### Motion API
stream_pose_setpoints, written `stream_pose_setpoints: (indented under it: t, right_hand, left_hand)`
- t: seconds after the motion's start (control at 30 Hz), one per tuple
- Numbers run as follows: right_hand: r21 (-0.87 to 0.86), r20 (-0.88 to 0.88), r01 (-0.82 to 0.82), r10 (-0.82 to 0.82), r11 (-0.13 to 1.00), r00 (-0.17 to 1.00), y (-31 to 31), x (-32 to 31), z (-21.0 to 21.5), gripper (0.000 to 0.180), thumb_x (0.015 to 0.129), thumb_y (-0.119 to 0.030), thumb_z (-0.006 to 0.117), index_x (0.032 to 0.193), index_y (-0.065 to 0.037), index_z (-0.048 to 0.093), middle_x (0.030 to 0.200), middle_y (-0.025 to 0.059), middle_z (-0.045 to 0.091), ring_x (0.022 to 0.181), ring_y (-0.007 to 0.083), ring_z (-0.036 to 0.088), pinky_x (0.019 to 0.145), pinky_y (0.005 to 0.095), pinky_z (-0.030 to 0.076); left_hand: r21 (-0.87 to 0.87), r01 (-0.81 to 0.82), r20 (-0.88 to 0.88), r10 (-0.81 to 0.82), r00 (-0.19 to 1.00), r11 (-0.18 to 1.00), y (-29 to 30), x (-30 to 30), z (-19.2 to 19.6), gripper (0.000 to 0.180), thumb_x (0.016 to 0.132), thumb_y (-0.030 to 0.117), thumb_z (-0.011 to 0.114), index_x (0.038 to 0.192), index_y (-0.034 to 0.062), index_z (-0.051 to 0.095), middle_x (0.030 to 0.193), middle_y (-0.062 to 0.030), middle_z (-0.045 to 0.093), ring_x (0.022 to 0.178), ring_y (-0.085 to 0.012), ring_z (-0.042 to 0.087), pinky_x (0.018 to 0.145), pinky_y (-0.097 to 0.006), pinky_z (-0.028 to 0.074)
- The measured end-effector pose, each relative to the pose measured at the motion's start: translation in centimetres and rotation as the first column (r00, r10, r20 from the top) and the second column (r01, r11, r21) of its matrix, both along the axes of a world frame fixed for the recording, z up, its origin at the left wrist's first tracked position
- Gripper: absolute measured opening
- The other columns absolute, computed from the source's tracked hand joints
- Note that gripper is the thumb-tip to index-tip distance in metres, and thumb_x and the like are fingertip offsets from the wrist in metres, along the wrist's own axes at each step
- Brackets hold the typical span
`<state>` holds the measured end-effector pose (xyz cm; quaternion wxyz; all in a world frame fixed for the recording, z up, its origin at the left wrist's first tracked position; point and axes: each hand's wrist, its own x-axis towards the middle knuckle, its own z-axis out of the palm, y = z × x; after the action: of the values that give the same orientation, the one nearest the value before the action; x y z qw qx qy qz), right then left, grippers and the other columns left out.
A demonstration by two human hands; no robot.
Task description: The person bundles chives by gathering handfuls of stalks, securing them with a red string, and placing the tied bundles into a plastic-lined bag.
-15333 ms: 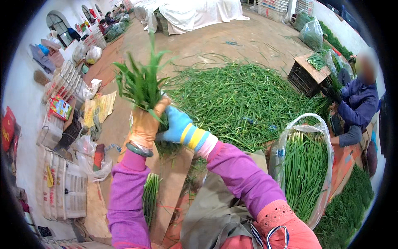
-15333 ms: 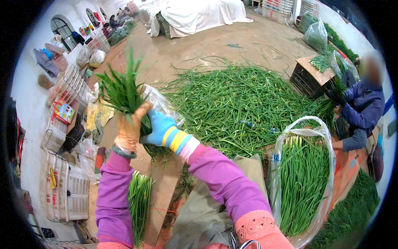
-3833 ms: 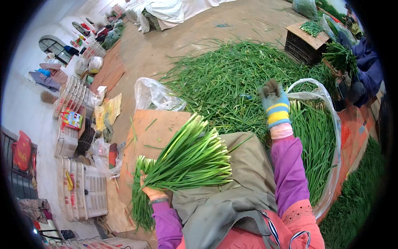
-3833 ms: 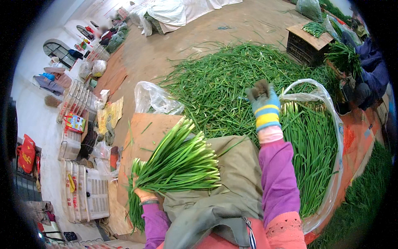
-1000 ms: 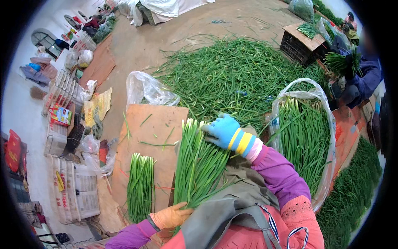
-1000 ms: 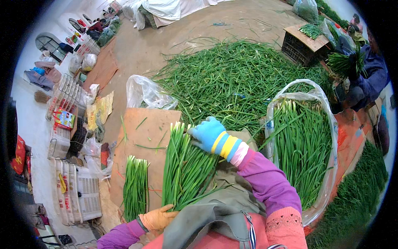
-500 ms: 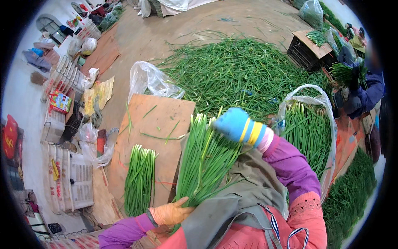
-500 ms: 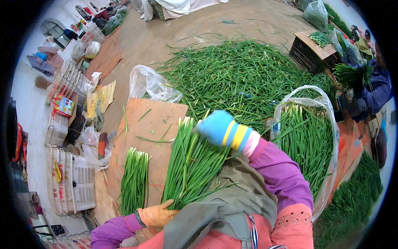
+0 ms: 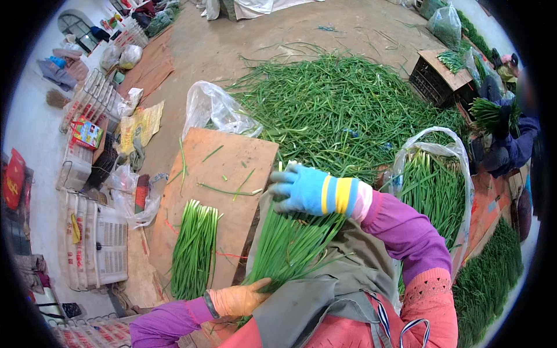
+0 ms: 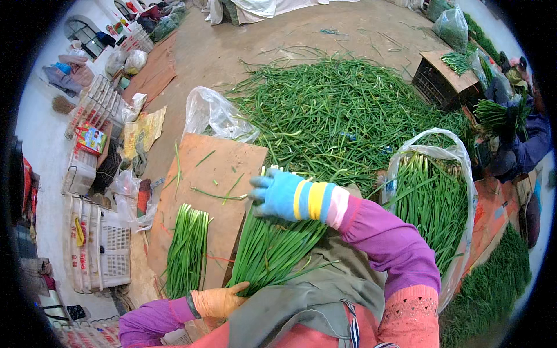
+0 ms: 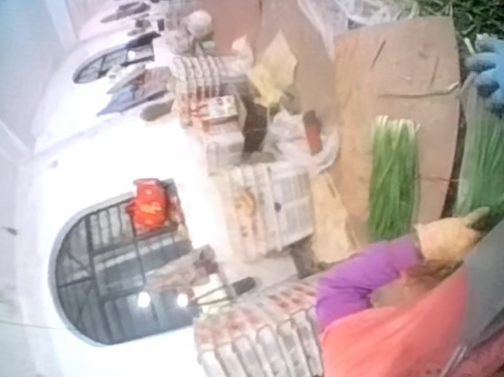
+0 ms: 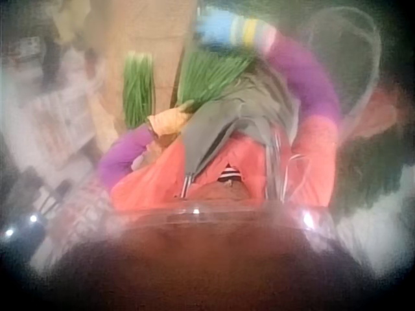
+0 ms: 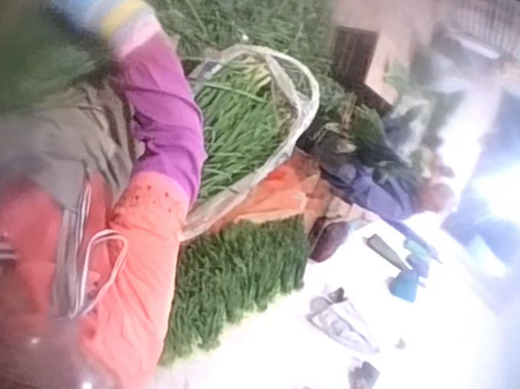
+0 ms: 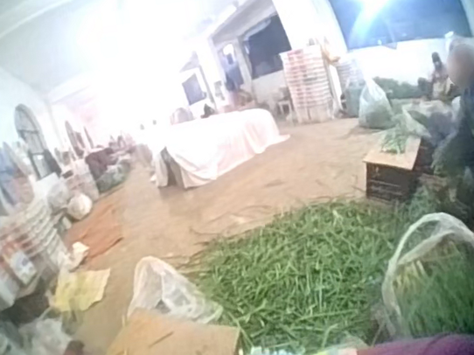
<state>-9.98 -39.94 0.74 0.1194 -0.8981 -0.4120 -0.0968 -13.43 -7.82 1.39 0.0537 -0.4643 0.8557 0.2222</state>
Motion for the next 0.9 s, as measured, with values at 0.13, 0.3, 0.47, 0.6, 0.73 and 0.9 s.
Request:
stream_pose_setpoints:
  t: [0.13, 0.3, 0.47, 0.6, 0.73, 0.9]
  right_hand:
    - [0.175, -0.059, -0.041, 0.052, 0.984, 0.997, -1.1, 0.9, -0.7, 0.023, 0.074, -0.017, 0.06, 0.096, -0.02, 0.064, 0.103, 0.0001, 0.061, 0.103, 0.0249, 0.053, 0.082, 0.0404, 0.044]
    - [0.541, -0.529, 0.453, -0.133, 0.708, 0.838, -3.7, 2.3, -1.7, 0.02, 0.077, -0.014, 0.063, 0.097, -0.013, 0.067, 0.08, 0.0031, 0.066, 0.073, 0.0175, 0.063, 0.065, 0.0332, 0.05]
    - [0.601, -0.779, 0.789, 0.125, -0.127, 0.614, -6.4, 4.5, -1.8, 0.02, 0.077, -0.005, 0.063, 0.095, 0.005, 0.063, 0.076, 0.01, 0.065, 0.063, 0.0158, 0.063, 0.058, 0.0257, 0.05]
    - [0.461, -0.848, 0.827, 0.115, -0.321, 0.518, -7.8, 5.9, -3.3, 0.022, 0.076, -0.002, 0.062, 0.097, 0.006, 0.061, 0.077, 0.0108, 0.065, 0.061, 0.0171, 0.063, 0.056, 0.029, 0.051]
    - [0.586, -0.735, 0.611, -0.033, -0.531, 0.677, -13.6, 5.4, -4.3, 0.02, 0.079, -0.012, 0.059, 0.09, 0.005, 0.059, 0.071, 0.0144, 0.062, 0.062, 0.0252, 0.062, 0.059, 0.037, 0.051]
    - [0.108, -0.342, 0.991, -0.939, -0.073, -0.032, -15.7, 3.7, -1.8, 0.034, 0.076, -0.019, 0.065, 0.103, -0.001, 0.057, 0.095, 0.02, 0.062, 0.088, 0.0319, 0.06, 0.077, 0.039, 0.048]
  left_hand:
    - [-0.08, -0.033, -0.023, 0.032, 0.999, 0.996, -0.1, 0.0, 0.4, 0.04, 0.078, 0.019, 0.046, 0.117, 0.0142, 0.052, 0.12, -0.0039, 0.052, 0.112, -0.016, 0.048, 0.104, -0.052, 0.023]
    - [-0.068, -0.059, -0.062, 0.055, 0.997, 0.996, 0.2, 0.0, -0.2, 0.042, 0.077, 0.019, 0.047, 0.118, 0.0134, 0.052, 0.121, -0.0042, 0.051, 0.113, -0.0178, 0.047, 0.104, -0.053, 0.023]
    - [0.009, -0.102, -0.19, 0.102, 0.977, 0.995, 0.5, 0.0, -1.2, 0.046, 0.072, 0.017, 0.048, 0.116, 0.008, 0.054, 0.119, -0.007, 0.052, 0.113, -0.0222, 0.047, 0.104, -0.055, 0.023]
    - [-0.024, -0.062, -0.154, 0.057, 0.986, 0.998, 0.5, 0.1, -1.2, 0.042, 0.072, 0.017, 0.047, 0.112, 0.0075, 0.058, 0.114, -0.0074, 0.054, 0.11, -0.0227, 0.048, 0.103, -0.057, 0.024]
    - [0.005, -0.057, -0.098, 0.057, 0.994, 0.998, 0.4, 0.0, -1.3, 0.039, 0.073, 0.018, 0.047, 0.109, 0.007, 0.059, 0.112, -0.0077, 0.055, 0.108, -0.0228, 0.048, 0.102, -0.058, 0.026]
    - [0.034, -0.144, -0.115, 0.147, 0.982, 0.989, 0.7, -0.4, -1.4, 0.036, 0.075, 0.018, 0.046, 0.107, 0.0075, 0.058, 0.109, -0.0075, 0.055, 0.108, -0.0208, 0.049, 0.1, -0.058, 0.028]
